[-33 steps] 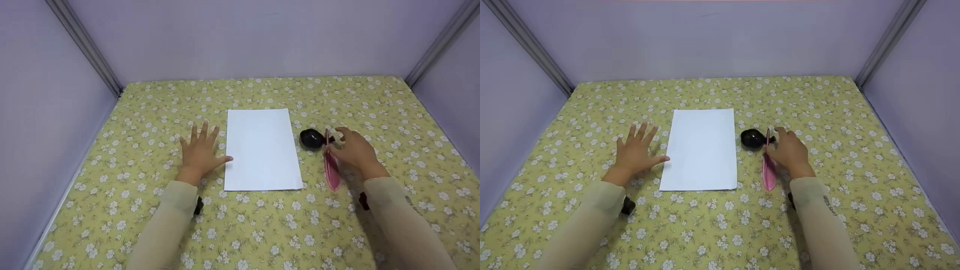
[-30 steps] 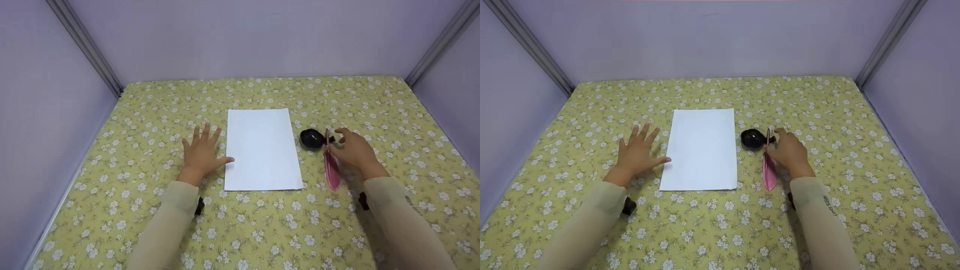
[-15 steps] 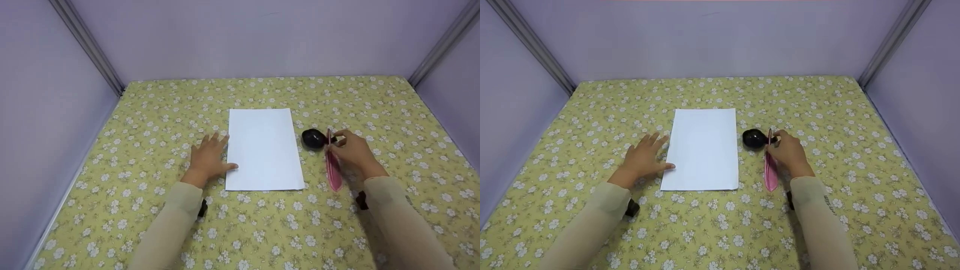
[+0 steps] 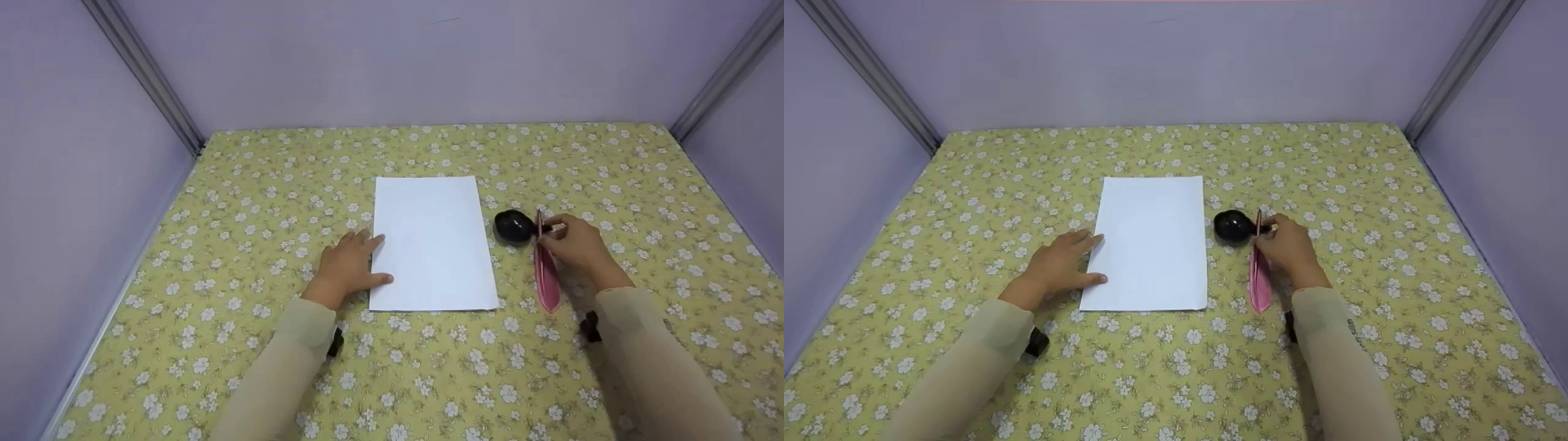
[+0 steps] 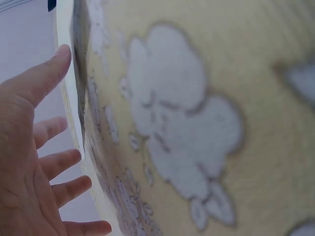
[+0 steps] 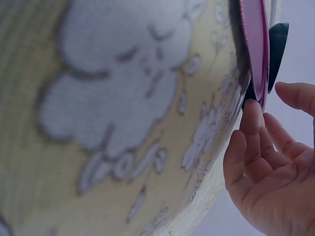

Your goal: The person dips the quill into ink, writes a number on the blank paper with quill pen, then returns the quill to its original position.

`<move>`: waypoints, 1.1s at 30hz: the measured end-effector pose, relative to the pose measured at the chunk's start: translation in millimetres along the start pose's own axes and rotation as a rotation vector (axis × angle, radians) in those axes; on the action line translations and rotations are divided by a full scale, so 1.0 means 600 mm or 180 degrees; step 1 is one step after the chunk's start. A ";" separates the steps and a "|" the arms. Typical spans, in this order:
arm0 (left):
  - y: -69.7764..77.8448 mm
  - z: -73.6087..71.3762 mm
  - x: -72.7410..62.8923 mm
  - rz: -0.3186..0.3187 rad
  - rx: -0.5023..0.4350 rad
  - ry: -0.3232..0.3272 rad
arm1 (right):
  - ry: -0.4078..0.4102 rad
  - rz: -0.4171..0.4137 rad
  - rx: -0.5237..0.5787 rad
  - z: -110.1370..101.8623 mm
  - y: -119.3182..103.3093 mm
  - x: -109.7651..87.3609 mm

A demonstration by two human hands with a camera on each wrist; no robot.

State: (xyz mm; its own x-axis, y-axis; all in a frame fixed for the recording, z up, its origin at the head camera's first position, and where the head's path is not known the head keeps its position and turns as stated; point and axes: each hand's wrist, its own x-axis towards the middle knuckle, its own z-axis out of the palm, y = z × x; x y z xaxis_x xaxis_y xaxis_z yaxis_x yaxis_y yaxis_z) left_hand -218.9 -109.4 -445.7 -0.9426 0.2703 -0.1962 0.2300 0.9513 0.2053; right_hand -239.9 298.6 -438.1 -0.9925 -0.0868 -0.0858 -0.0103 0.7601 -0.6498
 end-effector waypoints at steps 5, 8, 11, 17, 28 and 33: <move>0.001 0.000 -0.001 0.0020 -0.0051 -0.0018 | -0.0031 0.0047 0.0106 0.000 -0.002 0.000; 0.002 -0.001 -0.002 0.0033 -0.0065 -0.0019 | -0.0037 0.0062 0.0116 -0.001 -0.002 0.001; 0.002 -0.003 -0.003 0.0047 -0.0056 -0.0010 | -0.0022 0.0068 0.0100 -0.002 -0.002 0.001; 0.003 -0.002 -0.002 0.0067 -0.0013 0.0005 | -0.0058 0.0117 0.0171 -0.003 -0.003 0.003; 0.001 0.004 -0.002 0.0028 0.0013 -0.0010 | -0.0101 0.0267 0.0430 0.003 -0.003 0.003; 0.002 0.005 -0.003 0.0019 0.0014 -0.0011 | -0.0056 0.0311 0.0456 0.005 -0.005 0.003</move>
State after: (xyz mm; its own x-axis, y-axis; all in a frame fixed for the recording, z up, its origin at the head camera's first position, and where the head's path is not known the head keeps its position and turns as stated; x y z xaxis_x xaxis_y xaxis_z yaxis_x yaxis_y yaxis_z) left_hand -216.1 -108.1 -447.8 -0.9403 0.2764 -0.1984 0.2367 0.9503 0.2021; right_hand -241.3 294.0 -438.7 -0.9857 -0.0293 -0.1662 0.1048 0.6659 -0.7386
